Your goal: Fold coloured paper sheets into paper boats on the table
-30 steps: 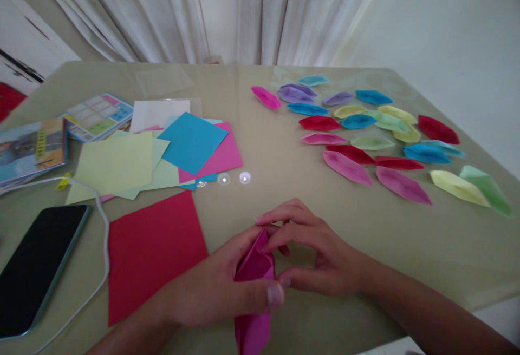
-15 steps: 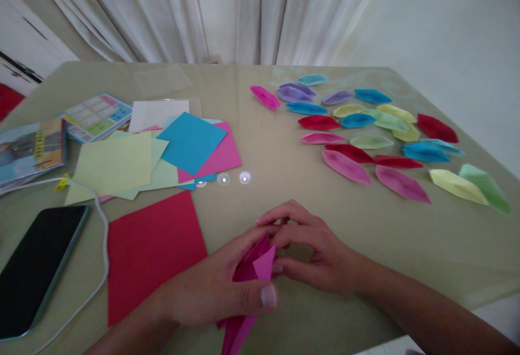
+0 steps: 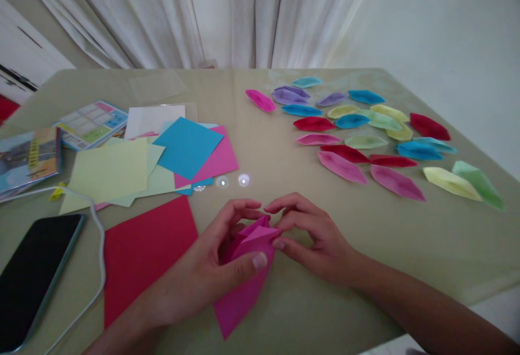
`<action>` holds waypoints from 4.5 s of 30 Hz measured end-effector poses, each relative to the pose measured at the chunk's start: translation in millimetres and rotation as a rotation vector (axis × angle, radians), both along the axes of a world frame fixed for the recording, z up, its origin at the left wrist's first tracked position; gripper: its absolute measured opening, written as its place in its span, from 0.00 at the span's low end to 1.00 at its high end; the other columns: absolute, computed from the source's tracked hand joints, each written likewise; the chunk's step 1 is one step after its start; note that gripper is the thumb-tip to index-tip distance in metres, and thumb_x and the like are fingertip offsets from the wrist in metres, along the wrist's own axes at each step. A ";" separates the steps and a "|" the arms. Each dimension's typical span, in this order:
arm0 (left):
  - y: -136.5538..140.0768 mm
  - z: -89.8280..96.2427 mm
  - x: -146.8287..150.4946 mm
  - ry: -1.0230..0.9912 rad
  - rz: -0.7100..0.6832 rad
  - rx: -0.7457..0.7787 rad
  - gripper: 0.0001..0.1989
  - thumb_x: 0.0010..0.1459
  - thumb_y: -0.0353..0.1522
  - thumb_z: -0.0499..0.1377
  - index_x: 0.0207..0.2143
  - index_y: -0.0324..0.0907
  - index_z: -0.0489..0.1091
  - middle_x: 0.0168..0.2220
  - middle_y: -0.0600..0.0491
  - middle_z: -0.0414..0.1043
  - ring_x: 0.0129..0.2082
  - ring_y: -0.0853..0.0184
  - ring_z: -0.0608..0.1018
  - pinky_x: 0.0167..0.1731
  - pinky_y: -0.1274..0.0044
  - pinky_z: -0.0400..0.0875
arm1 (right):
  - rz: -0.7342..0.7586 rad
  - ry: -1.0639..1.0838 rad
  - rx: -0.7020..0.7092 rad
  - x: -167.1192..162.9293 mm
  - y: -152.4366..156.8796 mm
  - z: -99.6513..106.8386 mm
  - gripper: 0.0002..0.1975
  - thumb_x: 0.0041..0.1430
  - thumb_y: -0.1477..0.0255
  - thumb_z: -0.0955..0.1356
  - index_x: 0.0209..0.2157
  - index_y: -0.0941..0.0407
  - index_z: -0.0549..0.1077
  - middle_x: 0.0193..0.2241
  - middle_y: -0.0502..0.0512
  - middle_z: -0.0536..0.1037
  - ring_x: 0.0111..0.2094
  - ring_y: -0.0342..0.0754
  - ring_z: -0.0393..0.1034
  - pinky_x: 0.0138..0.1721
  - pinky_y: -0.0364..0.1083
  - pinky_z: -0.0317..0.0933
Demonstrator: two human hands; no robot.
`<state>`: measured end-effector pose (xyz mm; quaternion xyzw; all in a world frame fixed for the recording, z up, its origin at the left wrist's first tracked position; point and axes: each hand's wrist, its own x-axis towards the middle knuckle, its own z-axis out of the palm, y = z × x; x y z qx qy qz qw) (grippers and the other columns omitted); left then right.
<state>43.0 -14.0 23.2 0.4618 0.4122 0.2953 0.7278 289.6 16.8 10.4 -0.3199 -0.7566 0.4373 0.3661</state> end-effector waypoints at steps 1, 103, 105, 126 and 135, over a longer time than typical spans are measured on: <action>0.9 -0.7 1.0 -0.015 0.034 0.017 0.27 0.66 0.41 0.68 0.63 0.59 0.63 0.65 0.54 0.69 0.61 0.63 0.76 0.54 0.76 0.75 | -0.020 -0.003 0.011 -0.1 0.6 0.1 0.04 0.68 0.74 0.74 0.43 0.52 0.81 0.52 0.58 0.78 0.53 0.50 0.76 0.57 0.50 0.70; -3.0 -24.3 20.0 0.187 0.479 0.281 0.06 0.55 0.35 0.74 0.33 0.45 0.82 0.29 0.55 0.84 0.28 0.69 0.85 0.27 0.86 0.78 | -0.082 0.039 -0.154 -6.6 -5.6 -0.3 0.05 0.66 0.72 0.75 0.36 0.58 0.83 0.28 0.51 0.82 0.29 0.42 0.76 0.34 0.39 0.68; -1.8 -23.9 21.1 0.171 0.522 0.259 0.07 0.55 0.35 0.74 0.33 0.44 0.80 0.29 0.55 0.84 0.28 0.69 0.85 0.26 0.86 0.78 | -0.090 0.038 -0.164 -6.4 -5.4 -0.3 0.05 0.66 0.72 0.74 0.35 0.57 0.83 0.28 0.51 0.81 0.29 0.42 0.75 0.35 0.39 0.68; 5.4 -25.0 18.7 0.096 0.406 0.179 0.09 0.57 0.36 0.73 0.31 0.42 0.78 0.38 0.49 0.86 0.37 0.65 0.86 0.36 0.80 0.81 | -0.156 0.008 -0.232 -9.1 -2.6 -1.7 0.06 0.64 0.70 0.74 0.33 0.57 0.82 0.27 0.51 0.81 0.28 0.43 0.74 0.33 0.40 0.67; 0.2 -21.0 26.0 0.142 0.496 0.188 0.10 0.56 0.38 0.73 0.30 0.42 0.79 0.34 0.49 0.86 0.35 0.63 0.86 0.36 0.79 0.81 | -0.133 0.026 -0.257 -9.4 -4.0 -2.9 0.07 0.64 0.69 0.75 0.34 0.57 0.83 0.27 0.52 0.81 0.29 0.44 0.73 0.33 0.41 0.67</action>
